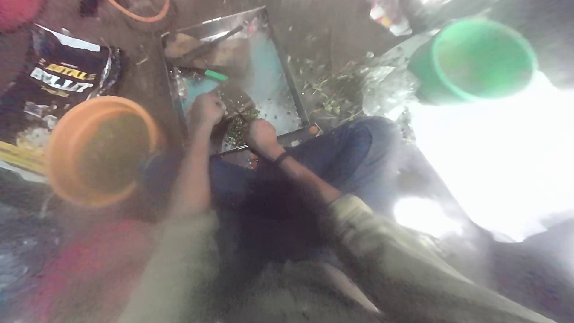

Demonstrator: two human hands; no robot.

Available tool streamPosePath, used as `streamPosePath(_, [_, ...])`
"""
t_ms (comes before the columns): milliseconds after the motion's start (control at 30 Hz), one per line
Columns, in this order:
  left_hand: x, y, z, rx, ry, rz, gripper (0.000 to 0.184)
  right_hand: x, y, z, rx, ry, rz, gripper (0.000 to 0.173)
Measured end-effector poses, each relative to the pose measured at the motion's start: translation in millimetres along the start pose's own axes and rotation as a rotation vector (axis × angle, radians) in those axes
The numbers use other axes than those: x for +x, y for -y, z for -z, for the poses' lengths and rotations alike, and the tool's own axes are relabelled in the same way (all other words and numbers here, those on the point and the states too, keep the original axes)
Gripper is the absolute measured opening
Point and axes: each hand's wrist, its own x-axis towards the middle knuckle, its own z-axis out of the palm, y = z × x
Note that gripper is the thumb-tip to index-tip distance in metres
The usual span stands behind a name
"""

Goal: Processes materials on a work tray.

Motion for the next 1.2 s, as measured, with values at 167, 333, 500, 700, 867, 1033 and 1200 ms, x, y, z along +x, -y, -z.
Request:
streamPosePath(167, [5,1,0,0.056,-0.018,0.088,0.021,26,-18,-37,0.029,-0.19,0.088,0.03])
streamPosePath(333, [6,4,-1,-0.073,-0.065,0.146,0.019,7,10,6,0.001,-0.004,-0.006,0.035])
streamPosePath(500, [8,5,-3,-0.089,-0.102,0.131,0.021,35,-16,-44,0.055,-0.178,0.119,0.026])
streamPosePath(700, [11,7,-6,-0.09,-0.138,0.087,0.023,42,5,-26,-0.067,-0.038,0.068,0.038])
streamPosePath(867, [17,15,-4,-0.157,-0.067,0.087,0.023,46,22,-11,-0.109,0.031,0.041,0.033])
streamPosePath(1033, [8,8,2,-0.142,-0.096,0.098,0.025,56,37,-3,-0.139,0.049,0.093,0.025])
streamPosePath(1200, [7,1,1,-0.082,-0.118,0.098,0.025,66,52,-5,-0.196,0.036,0.136,0.026])
